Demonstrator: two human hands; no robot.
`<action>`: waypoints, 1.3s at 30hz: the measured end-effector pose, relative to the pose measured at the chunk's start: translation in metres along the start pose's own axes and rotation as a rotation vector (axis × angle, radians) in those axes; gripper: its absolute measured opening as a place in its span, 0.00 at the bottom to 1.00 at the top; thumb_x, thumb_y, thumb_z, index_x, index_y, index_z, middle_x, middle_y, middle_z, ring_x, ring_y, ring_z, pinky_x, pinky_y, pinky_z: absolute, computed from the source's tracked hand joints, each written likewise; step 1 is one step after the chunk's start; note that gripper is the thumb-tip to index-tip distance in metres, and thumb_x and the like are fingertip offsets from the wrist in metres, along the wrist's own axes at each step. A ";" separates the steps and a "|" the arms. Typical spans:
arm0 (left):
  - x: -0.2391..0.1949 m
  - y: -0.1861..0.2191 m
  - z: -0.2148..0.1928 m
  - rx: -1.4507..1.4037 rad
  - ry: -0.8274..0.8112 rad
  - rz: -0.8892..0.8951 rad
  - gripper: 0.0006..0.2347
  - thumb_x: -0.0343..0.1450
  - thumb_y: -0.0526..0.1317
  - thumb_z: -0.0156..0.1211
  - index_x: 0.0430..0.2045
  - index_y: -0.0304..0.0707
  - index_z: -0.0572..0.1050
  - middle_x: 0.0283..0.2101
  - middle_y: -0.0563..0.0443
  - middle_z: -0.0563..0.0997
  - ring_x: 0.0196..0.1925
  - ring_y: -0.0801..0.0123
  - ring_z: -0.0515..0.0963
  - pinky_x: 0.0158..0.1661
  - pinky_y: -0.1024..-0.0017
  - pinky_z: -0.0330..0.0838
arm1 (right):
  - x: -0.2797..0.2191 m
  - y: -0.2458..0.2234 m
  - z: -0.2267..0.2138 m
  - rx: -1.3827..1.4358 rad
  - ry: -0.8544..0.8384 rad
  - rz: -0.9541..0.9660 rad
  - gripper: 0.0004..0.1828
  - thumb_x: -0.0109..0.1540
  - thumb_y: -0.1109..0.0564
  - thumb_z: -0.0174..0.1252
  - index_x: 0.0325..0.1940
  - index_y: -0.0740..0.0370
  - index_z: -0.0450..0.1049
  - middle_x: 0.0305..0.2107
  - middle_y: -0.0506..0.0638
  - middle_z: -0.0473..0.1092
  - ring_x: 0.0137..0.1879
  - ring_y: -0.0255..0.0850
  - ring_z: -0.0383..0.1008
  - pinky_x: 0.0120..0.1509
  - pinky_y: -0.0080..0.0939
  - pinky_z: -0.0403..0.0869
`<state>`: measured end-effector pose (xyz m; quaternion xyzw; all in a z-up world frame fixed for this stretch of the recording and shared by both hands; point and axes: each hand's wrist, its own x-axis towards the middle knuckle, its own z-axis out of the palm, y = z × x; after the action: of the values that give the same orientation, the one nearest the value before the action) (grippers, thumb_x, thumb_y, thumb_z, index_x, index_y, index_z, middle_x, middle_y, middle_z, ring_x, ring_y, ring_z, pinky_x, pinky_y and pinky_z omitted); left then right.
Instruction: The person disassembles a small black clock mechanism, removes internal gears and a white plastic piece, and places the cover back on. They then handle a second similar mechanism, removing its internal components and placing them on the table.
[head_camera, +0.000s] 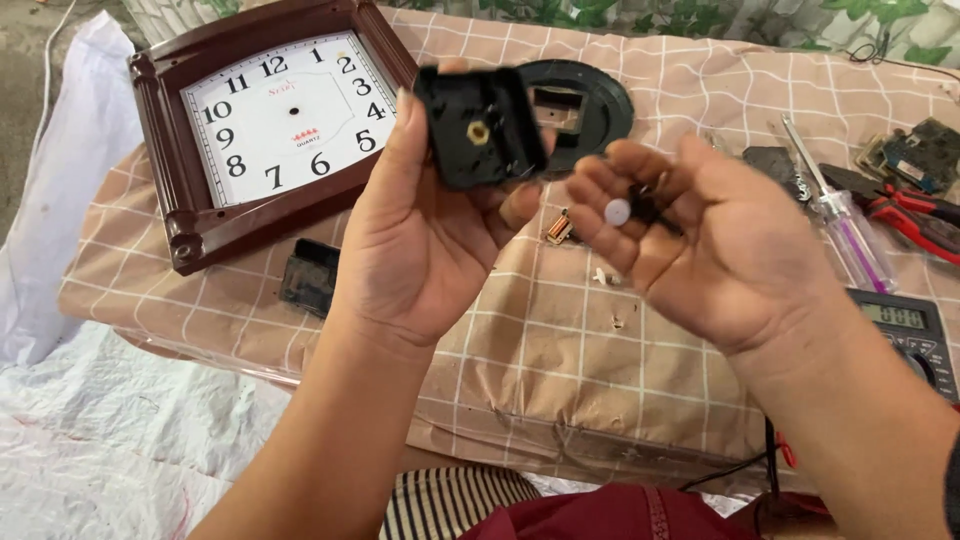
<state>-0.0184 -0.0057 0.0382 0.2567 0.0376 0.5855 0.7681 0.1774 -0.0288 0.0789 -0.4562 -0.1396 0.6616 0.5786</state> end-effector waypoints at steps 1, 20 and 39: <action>-0.004 -0.001 0.000 -0.015 0.019 0.001 0.15 0.80 0.43 0.51 0.58 0.35 0.67 0.55 0.34 0.75 0.54 0.51 0.81 0.45 0.67 0.83 | 0.003 -0.001 -0.008 0.043 -0.062 -0.017 0.20 0.75 0.50 0.40 0.48 0.69 0.71 0.44 0.61 0.73 0.52 0.48 0.78 0.63 0.49 0.78; -0.082 -0.030 -0.074 -0.050 0.175 -0.201 0.16 0.77 0.41 0.53 0.59 0.39 0.67 0.57 0.33 0.73 0.53 0.49 0.79 0.47 0.61 0.81 | 0.011 -0.015 -0.058 0.306 -0.097 -0.210 0.25 0.71 0.52 0.42 0.55 0.80 0.69 0.54 0.69 0.70 0.59 0.56 0.76 0.66 0.56 0.78; 0.019 -0.018 -0.040 -0.080 0.061 -0.190 0.21 0.74 0.44 0.51 0.59 0.30 0.64 0.53 0.26 0.72 0.47 0.47 0.80 0.37 0.63 0.81 | 0.016 -0.002 -0.074 0.007 -0.065 -0.153 0.32 0.72 0.41 0.36 0.58 0.76 0.66 0.54 0.67 0.69 0.63 0.58 0.73 0.66 0.55 0.75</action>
<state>-0.0114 0.0225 0.0004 0.2030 0.0615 0.5187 0.8282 0.2364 -0.0395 0.0326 -0.4206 -0.1905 0.6304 0.6240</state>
